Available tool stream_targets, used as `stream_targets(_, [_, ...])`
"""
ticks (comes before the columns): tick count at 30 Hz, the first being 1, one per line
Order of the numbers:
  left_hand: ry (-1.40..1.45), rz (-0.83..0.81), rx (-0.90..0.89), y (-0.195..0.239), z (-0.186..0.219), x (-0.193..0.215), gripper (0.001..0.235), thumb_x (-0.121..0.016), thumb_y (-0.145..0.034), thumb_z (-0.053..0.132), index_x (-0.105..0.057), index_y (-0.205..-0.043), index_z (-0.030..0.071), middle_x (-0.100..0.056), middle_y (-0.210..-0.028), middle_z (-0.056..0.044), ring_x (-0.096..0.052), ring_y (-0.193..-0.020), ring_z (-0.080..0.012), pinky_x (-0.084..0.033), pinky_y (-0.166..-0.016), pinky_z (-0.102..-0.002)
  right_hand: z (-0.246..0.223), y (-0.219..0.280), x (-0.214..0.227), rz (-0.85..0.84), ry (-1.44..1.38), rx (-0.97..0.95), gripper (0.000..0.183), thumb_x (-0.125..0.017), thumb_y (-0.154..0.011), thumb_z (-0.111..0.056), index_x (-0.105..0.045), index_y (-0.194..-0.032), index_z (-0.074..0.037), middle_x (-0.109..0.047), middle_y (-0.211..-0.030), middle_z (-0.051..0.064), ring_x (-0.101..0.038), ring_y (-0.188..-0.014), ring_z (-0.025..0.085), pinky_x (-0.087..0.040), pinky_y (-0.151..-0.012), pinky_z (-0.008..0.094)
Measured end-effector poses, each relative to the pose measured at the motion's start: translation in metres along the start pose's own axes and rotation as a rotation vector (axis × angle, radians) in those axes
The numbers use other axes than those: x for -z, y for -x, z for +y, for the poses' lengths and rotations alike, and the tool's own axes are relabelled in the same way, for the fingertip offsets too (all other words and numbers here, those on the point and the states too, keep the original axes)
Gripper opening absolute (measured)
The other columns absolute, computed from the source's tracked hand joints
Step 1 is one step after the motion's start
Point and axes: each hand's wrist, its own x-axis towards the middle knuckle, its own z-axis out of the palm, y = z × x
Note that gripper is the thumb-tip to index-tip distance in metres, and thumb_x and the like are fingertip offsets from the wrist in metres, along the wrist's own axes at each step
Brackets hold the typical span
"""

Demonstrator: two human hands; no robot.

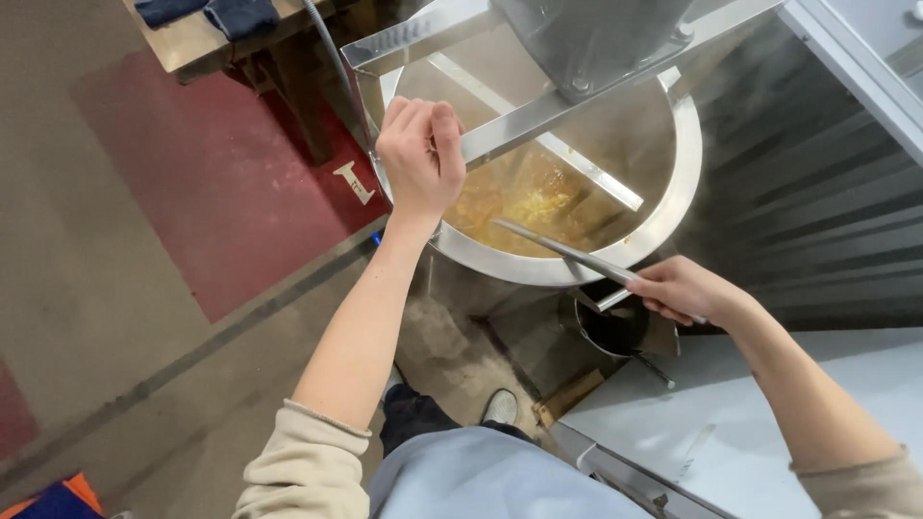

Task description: Using a long-handled strainer to scoop pulp from a large industrial vat and transferring it into a bucket.

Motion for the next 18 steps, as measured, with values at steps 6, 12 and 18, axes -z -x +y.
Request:
stream_targets(6, [-0.041, -0.036, -0.001, -0.003, 0.009, 0.001, 0.050, -0.037, -0.110, 0.029, -0.054, -0.065, 0.014, -0.054, -0.059, 0.001, -0.054, -0.060, -0.0195, -0.044, -0.063, -0.031, 0.025, 0.035, 0.013, -0.005, 0.021, 0.026, 0.043, -0.065, -0.099, -0.024, -0.059, -0.065, 0.002, -0.047, -0.043, 0.011, -0.040, -0.034, 0.020, -0.037, -0.039, 0.031])
stream_targets(12, [-0.083, -0.051, 0.019, 0.000, 0.011, -0.002, 0.059, -0.033, -0.111, 0.033, -0.059, -0.065, 0.008, -0.061, -0.062, -0.002, -0.057, -0.064, -0.0221, -0.042, -0.063, -0.034, 0.044, 0.048, 0.017, 0.002, -0.036, -0.019, 0.039, -0.066, -0.100, -0.025, -0.067, -0.071, -0.001, -0.047, -0.050, 0.008, -0.035, -0.045, 0.016, -0.030, -0.049, 0.030])
stream_targets(18, [-0.105, -0.052, 0.010, -0.002, 0.014, -0.003, 0.060, -0.032, -0.112, 0.031, -0.058, -0.064, 0.006, -0.060, -0.061, -0.002, -0.054, -0.062, -0.0222, -0.041, -0.061, -0.033, 0.026, 0.051, 0.022, 0.035, 0.048, -0.095, 0.031, -0.066, -0.100, -0.026, -0.072, -0.080, -0.003, -0.051, -0.058, 0.007, -0.038, -0.048, 0.017, -0.032, -0.047, 0.030])
